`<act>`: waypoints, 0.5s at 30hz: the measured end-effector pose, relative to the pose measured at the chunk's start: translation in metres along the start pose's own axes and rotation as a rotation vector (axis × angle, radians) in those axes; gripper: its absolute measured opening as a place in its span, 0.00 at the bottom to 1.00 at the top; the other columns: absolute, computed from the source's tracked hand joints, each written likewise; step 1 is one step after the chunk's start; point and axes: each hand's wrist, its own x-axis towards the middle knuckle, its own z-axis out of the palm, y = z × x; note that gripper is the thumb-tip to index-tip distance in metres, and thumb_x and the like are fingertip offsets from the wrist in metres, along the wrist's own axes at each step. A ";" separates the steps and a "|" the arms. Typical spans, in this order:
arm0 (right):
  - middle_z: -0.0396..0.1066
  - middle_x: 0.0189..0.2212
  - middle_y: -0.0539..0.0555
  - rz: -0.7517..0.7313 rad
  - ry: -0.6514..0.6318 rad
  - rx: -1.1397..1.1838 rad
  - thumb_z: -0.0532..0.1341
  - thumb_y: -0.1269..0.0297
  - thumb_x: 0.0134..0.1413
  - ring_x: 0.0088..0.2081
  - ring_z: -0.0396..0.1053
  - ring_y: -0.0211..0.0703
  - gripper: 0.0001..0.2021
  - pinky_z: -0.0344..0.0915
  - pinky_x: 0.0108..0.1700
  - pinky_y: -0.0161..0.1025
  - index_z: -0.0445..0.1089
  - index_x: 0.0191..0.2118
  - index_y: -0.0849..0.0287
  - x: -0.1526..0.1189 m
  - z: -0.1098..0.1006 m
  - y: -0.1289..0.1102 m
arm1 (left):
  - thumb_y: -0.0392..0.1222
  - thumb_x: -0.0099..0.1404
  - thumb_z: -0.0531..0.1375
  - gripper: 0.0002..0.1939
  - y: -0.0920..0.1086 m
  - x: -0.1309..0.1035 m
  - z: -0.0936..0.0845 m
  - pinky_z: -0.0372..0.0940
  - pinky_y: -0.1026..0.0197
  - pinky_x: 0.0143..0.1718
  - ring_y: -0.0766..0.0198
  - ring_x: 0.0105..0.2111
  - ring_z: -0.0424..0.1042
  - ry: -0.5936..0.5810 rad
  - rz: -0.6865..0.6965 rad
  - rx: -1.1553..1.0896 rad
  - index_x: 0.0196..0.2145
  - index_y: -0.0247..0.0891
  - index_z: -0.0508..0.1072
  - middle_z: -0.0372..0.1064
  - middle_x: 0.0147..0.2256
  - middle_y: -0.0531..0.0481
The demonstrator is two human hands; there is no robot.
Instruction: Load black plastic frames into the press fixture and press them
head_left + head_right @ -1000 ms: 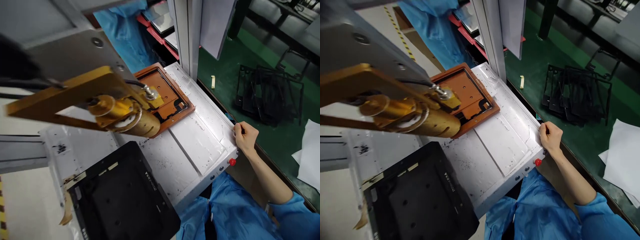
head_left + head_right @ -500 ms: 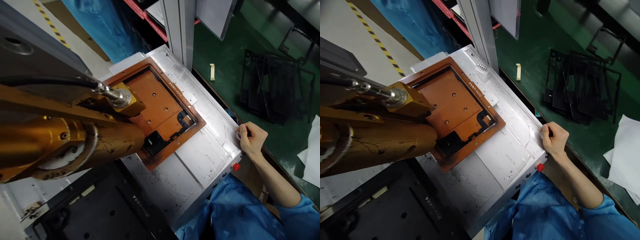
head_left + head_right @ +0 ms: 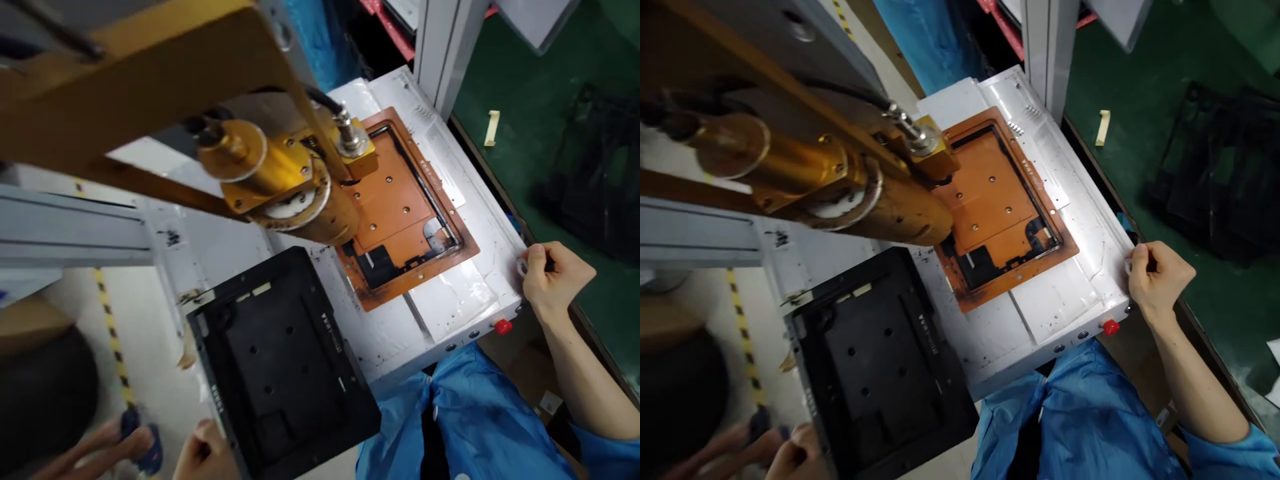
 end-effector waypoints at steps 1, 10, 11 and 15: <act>0.70 0.20 0.52 0.004 -0.002 -0.008 0.59 0.55 0.67 0.24 0.66 0.41 0.19 0.54 0.31 0.43 0.77 0.28 0.58 0.001 0.001 0.001 | 0.46 0.67 0.60 0.27 -0.004 -0.003 0.000 0.35 0.56 0.21 0.61 0.15 0.41 0.209 -0.092 -0.001 0.13 0.45 0.57 0.39 0.12 0.50; 0.66 0.19 0.50 0.010 -0.001 0.003 0.58 0.57 0.65 0.24 0.63 0.40 0.17 0.53 0.31 0.41 0.74 0.27 0.58 0.005 0.002 0.000 | 0.48 0.61 0.64 0.23 -0.017 -0.001 0.006 0.40 0.59 0.24 0.63 0.18 0.46 0.623 -0.337 -0.084 0.14 0.43 0.59 0.43 0.15 0.54; 0.66 0.19 0.50 0.003 0.001 0.011 0.58 0.57 0.64 0.23 0.64 0.40 0.17 0.54 0.31 0.41 0.74 0.26 0.58 0.005 0.003 0.000 | 0.49 0.61 0.64 0.23 -0.017 0.000 0.008 0.40 0.60 0.24 0.64 0.18 0.46 0.629 -0.336 -0.092 0.14 0.42 0.59 0.43 0.15 0.55; 0.67 0.21 0.52 0.013 -0.014 0.015 0.57 0.56 0.65 0.25 0.65 0.42 0.17 0.55 0.33 0.42 0.73 0.27 0.58 0.005 0.006 0.003 | 0.52 0.62 0.61 0.21 -0.019 0.001 0.011 0.45 0.63 0.21 0.63 0.17 0.52 0.676 -0.314 -0.158 0.15 0.43 0.65 0.50 0.13 0.56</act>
